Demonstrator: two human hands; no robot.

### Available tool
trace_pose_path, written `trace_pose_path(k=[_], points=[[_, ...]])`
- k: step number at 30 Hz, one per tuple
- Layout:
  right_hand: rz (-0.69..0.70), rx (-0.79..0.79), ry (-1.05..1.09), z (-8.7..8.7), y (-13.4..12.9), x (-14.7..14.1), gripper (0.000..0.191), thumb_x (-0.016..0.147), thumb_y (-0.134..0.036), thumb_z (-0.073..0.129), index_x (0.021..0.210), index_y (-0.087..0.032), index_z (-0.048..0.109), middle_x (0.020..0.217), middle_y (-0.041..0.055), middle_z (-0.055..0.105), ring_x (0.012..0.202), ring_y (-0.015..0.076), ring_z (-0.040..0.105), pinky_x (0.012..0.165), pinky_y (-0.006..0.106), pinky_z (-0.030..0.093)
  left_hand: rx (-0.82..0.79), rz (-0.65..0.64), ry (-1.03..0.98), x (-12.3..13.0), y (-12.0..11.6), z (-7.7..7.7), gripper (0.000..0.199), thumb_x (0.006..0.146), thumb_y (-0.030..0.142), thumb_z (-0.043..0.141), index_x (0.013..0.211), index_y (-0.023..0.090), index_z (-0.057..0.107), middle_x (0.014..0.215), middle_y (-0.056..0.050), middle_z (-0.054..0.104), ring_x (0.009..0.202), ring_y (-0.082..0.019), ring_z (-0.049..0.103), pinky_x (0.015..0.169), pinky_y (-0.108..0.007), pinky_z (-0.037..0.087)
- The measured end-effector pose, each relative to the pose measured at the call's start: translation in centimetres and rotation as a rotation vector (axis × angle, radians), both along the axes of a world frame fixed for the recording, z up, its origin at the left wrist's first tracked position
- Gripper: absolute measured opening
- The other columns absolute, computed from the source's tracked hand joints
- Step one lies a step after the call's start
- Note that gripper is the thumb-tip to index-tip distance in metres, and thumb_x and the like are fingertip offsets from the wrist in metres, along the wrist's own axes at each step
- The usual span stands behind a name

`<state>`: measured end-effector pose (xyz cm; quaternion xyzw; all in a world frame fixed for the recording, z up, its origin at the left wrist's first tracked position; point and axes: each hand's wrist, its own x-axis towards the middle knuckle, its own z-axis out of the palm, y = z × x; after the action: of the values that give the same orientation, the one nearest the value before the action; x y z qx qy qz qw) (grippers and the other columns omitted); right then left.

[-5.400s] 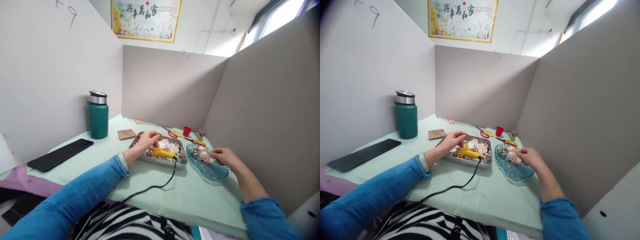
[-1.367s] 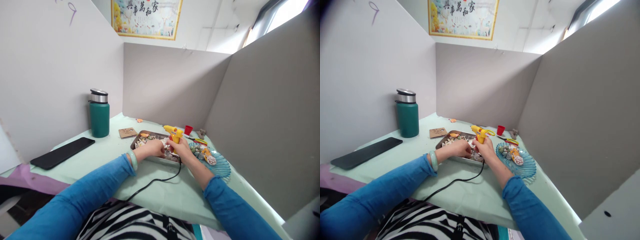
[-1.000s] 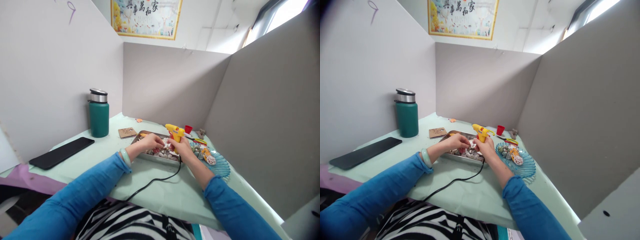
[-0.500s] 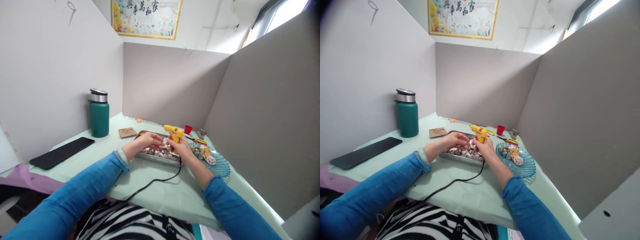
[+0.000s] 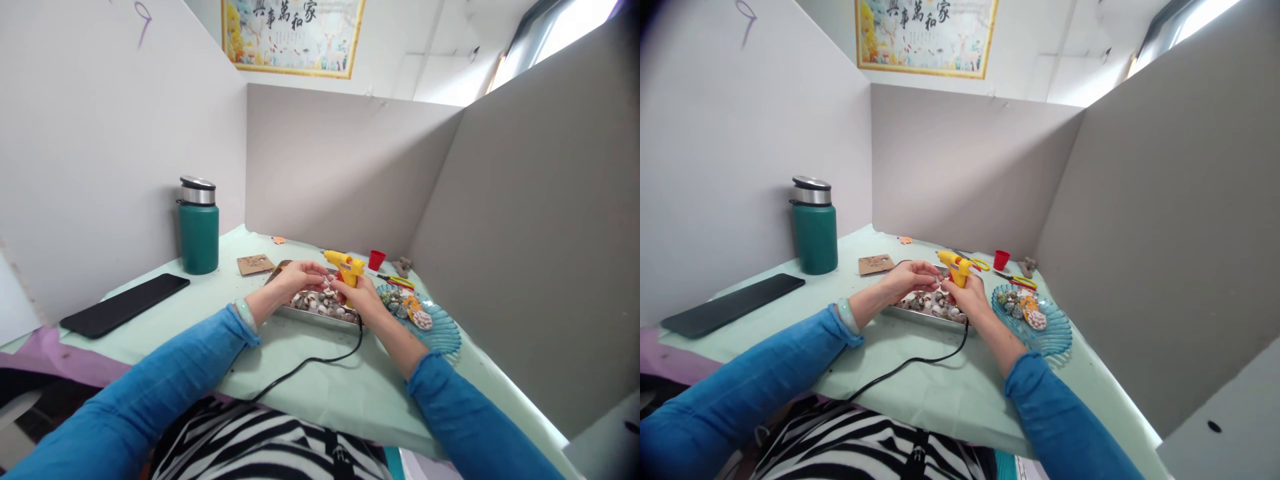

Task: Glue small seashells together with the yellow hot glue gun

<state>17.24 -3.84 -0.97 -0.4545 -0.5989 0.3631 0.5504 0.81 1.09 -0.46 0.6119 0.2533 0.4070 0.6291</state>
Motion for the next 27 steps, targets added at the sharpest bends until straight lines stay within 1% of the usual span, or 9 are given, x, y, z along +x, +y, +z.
trace_pose_path(k=[3,8,13,16,20,24,27], points=[[0.012,-0.003,0.01,-0.05,0.09,0.02,0.028,0.064,-0.035,0.065,0.083,-0.018,0.054,0.061,-0.0033,0.057,0.043,0.0081,0.048,0.039,0.02,0.037,0.026,0.029,-0.005,0.11,0.04,-0.13,0.026,0.062,0.015,0.072,0.085,0.009,0.06,0.081,-0.007,0.067,0.067,-0.012,0.064,0.077,-0.031,0.051],[0.009,0.002,0.002,0.03,0.08,0.01,0.03,0.064,-0.036,0.066,0.083,-0.017,0.054,0.059,-0.0031,0.058,0.043,0.0081,0.048,0.04,0.02,0.038,0.144,0.063,0.064,0.13,0.47,-0.58,0.026,0.066,0.025,0.07,0.086,0.01,0.061,0.075,-0.006,0.067,0.068,-0.013,0.064,0.073,-0.03,0.052],[0.015,0.006,0.006,0.04,0.1,0.12,0.029,0.065,-0.036,0.066,0.084,-0.017,0.054,0.065,-0.0008,0.061,0.045,0.0082,0.049,0.041,0.021,0.04,0.208,0.128,0.193,0.18,0.08,-0.29,0.028,0.066,0.032,0.069,0.083,0.011,0.062,0.068,-0.005,0.065,0.062,-0.013,0.063,0.062,-0.025,0.05],[0.015,0.019,0.006,-0.09,0.21,0.25,0.027,0.066,-0.035,0.065,0.084,-0.017,0.054,0.065,-0.0011,0.06,0.045,0.0081,0.049,0.041,0.02,0.04,0.248,0.122,0.279,0.12,-0.23,-0.02,0.028,0.067,0.034,0.068,0.082,0.011,0.063,0.065,-0.004,0.064,0.057,-0.011,0.06,0.052,-0.021,0.046],[0.012,0.028,0.023,-0.19,0.27,0.34,0.026,0.067,-0.035,0.062,0.085,-0.017,0.054,0.065,-0.0011,0.061,0.045,0.0083,0.05,0.042,0.02,0.04,0.231,0.077,0.293,0.03,-0.17,-0.09,0.029,0.067,0.036,0.068,0.082,0.011,0.065,0.065,-0.003,0.062,0.053,-0.009,0.057,0.049,-0.019,0.042],[-0.044,0.018,0.035,0.04,0.05,0.26,0.027,0.067,-0.036,0.063,0.084,-0.017,0.053,0.059,-0.0023,0.058,0.043,0.0083,0.049,0.041,0.02,0.039,0.154,0.056,0.275,0.0,0.02,-0.35,0.034,0.066,0.04,0.068,0.084,0.012,0.065,0.076,-0.005,0.064,0.051,-0.008,0.055,0.052,-0.021,0.045],[-0.033,0.024,0.038,0.12,-0.02,0.21,0.027,0.067,-0.036,0.064,0.084,-0.017,0.053,0.059,-0.0024,0.058,0.043,0.0085,0.049,0.041,0.021,0.039,0.143,0.04,0.275,-0.02,-0.04,-0.34,0.036,0.065,0.042,0.068,0.081,0.011,0.065,0.076,-0.005,0.063,0.051,-0.007,0.054,0.052,-0.022,0.045]])
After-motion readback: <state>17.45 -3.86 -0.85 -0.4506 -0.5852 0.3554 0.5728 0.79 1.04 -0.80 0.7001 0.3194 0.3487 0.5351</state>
